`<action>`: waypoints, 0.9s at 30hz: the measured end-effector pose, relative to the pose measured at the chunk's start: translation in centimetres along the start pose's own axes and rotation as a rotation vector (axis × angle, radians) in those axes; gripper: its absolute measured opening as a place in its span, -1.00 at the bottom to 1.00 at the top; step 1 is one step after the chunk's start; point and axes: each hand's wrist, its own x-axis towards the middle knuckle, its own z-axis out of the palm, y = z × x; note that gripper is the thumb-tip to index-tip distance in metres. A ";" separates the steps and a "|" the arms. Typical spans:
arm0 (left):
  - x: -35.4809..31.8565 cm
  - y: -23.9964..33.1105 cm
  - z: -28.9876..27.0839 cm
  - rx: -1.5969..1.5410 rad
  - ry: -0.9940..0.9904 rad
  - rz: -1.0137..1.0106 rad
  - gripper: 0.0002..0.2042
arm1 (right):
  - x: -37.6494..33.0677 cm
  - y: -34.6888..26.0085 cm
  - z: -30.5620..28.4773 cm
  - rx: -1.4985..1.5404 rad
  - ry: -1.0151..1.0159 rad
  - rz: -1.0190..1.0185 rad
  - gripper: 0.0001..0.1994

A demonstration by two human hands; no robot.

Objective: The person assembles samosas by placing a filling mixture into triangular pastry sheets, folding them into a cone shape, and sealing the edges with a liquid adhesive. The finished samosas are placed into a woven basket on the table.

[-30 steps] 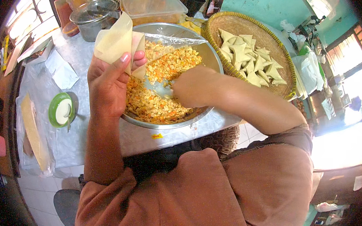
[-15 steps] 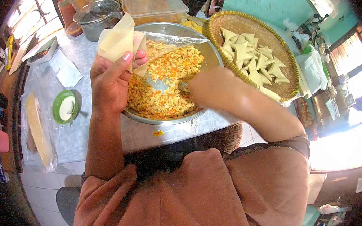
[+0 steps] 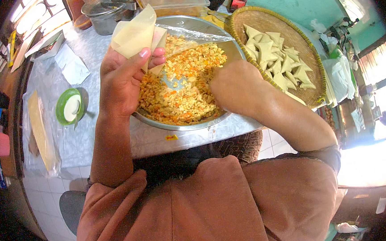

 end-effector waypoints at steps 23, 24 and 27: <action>-0.1 0.4 0.0 0.097 -0.087 -0.121 -0.56 | 0.9 1.5 0.0 -0.105 0.412 0.087 -0.87; -0.2 0.4 -0.1 0.104 -0.083 -0.118 -0.56 | 0.8 1.3 -0.2 -0.115 0.390 0.101 -0.87; 0.0 0.0 0.1 0.102 -0.093 -0.125 -0.56 | 1.1 0.5 0.9 -0.188 0.267 0.128 -0.87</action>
